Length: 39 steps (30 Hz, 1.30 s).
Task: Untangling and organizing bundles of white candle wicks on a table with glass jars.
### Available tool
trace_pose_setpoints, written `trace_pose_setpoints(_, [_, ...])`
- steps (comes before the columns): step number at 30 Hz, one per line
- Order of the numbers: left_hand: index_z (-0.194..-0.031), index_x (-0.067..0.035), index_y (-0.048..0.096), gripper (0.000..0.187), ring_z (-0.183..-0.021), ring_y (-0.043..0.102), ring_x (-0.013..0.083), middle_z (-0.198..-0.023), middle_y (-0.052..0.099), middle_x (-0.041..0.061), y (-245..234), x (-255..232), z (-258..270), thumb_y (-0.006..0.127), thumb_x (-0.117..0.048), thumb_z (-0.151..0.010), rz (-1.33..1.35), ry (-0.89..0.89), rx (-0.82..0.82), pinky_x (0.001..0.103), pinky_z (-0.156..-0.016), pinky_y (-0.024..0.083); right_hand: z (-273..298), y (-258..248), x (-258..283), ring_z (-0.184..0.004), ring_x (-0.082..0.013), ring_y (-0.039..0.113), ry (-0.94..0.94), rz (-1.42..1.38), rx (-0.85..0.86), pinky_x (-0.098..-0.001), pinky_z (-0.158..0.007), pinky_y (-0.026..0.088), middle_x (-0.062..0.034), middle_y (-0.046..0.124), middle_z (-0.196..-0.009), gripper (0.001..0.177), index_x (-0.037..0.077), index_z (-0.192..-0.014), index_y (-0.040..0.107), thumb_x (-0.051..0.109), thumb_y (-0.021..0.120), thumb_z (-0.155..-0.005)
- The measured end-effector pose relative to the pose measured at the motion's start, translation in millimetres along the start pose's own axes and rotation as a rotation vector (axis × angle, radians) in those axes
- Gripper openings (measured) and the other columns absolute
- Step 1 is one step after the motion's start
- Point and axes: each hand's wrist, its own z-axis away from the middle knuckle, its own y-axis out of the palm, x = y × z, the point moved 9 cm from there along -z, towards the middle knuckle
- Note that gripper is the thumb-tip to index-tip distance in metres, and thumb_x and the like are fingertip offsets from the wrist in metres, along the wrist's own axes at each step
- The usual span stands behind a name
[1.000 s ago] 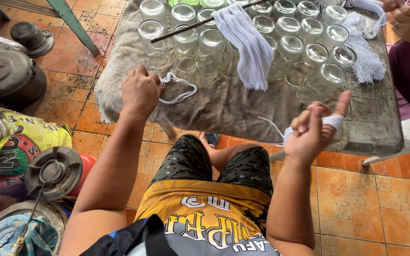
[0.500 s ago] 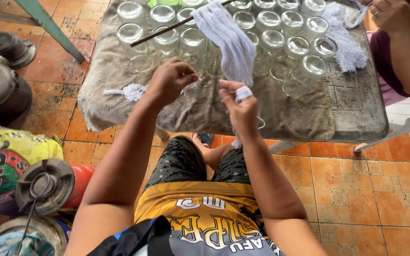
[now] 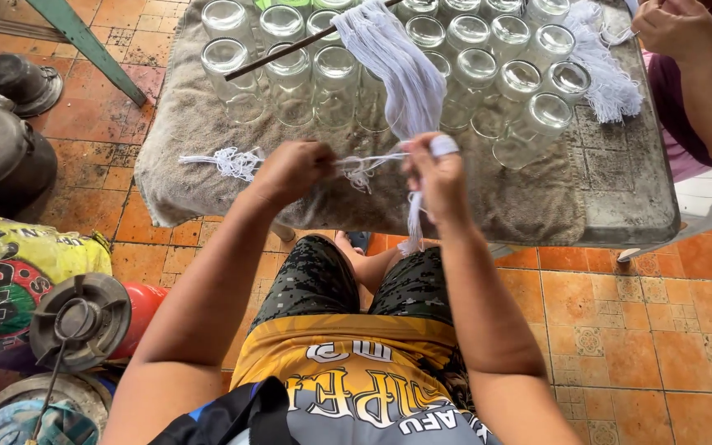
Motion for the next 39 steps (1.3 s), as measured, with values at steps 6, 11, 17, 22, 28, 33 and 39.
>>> trace_pose_setpoints(6, [-0.11,-0.006,0.077,0.014,-0.099,0.07,0.0383,-0.099,0.075,0.021,-78,43,42,0.071,-0.013,-0.1,0.155,-0.158,-0.066,0.05,-0.094,0.051,-10,-145,-42,-0.085,-0.0055,0.061,0.319,-0.559,-0.063,-0.0096,-0.056,0.043,0.004,0.074,-0.1,0.014,0.02,-0.095,0.068,0.026,0.061,-0.106])
trace_pose_setpoints(11, [-0.105,-0.022,0.078,0.007,-0.071,0.068,0.0211,-0.075,0.068,0.002,-123,144,60,0.077,-0.016,-0.101,-0.055,-0.228,-0.352,0.035,-0.074,0.052,-4,-245,-65,-0.08,-0.0085,0.06,0.254,-0.483,-0.259,-0.0163,-0.065,0.045,0.0064,0.06,-0.085,0.015,0.024,-0.093,0.061,0.029,0.064,-0.107])
trace_pose_setpoints(17, [-0.107,0.0,0.082,0.004,-0.076,0.065,0.0189,-0.091,0.074,0.012,-176,110,82,0.081,0.003,-0.104,-0.172,-0.017,-0.723,0.031,-0.061,0.055,15,-280,-24,-0.064,-0.0122,0.053,0.035,-0.233,-0.602,-0.0268,-0.052,0.042,-0.0014,0.055,-0.08,0.012,0.014,-0.097,0.057,0.01,0.059,-0.108])
trace_pose_setpoints(22, [-0.133,0.003,0.065,0.038,-0.108,0.061,0.0318,-0.131,0.06,0.024,-121,27,55,0.061,0.01,-0.096,-0.054,-0.196,-0.342,0.038,-0.104,0.052,23,-210,3,-0.061,-0.0007,0.051,0.053,0.14,-0.531,-0.0148,-0.048,0.043,0.0029,0.065,-0.095,0.014,0.019,-0.107,0.058,0.022,0.071,-0.105])
trace_pose_setpoints(28, [-0.113,-0.014,0.077,0.02,-0.089,0.071,0.0401,-0.11,0.065,0.015,-22,-52,26,0.072,-0.013,-0.094,-0.057,0.055,-0.091,0.05,-0.079,0.061,7,-65,-5,-0.048,-0.0123,0.058,-0.222,0.361,0.065,-0.0242,-0.045,0.046,-0.0071,0.061,-0.059,0.008,0.006,-0.092,0.076,0.013,0.079,-0.095])
trace_pose_setpoints(33, [-0.116,-0.018,0.077,0.026,-0.077,0.065,0.0147,-0.105,0.068,0.004,15,-72,8,0.08,-0.025,-0.091,0.398,-0.02,-0.061,0.031,-0.069,0.055,11,-1,28,-0.056,-0.0075,0.052,-0.284,0.355,0.239,-0.0227,-0.054,0.046,-0.0047,0.061,-0.059,0.003,0.005,-0.093,0.077,0.008,0.078,-0.095])
trace_pose_setpoints(39, [-0.103,-0.016,0.08,0.025,-0.074,0.066,0.0188,-0.098,0.069,0.006,49,-55,-14,0.088,-0.029,-0.083,0.453,-0.003,0.011,0.035,-0.068,0.054,8,-1,29,-0.052,-0.0073,0.052,-0.28,0.319,0.233,-0.0215,-0.051,0.046,-0.0037,0.06,-0.06,0.006,0.006,-0.094,0.075,0.012,0.076,-0.097])
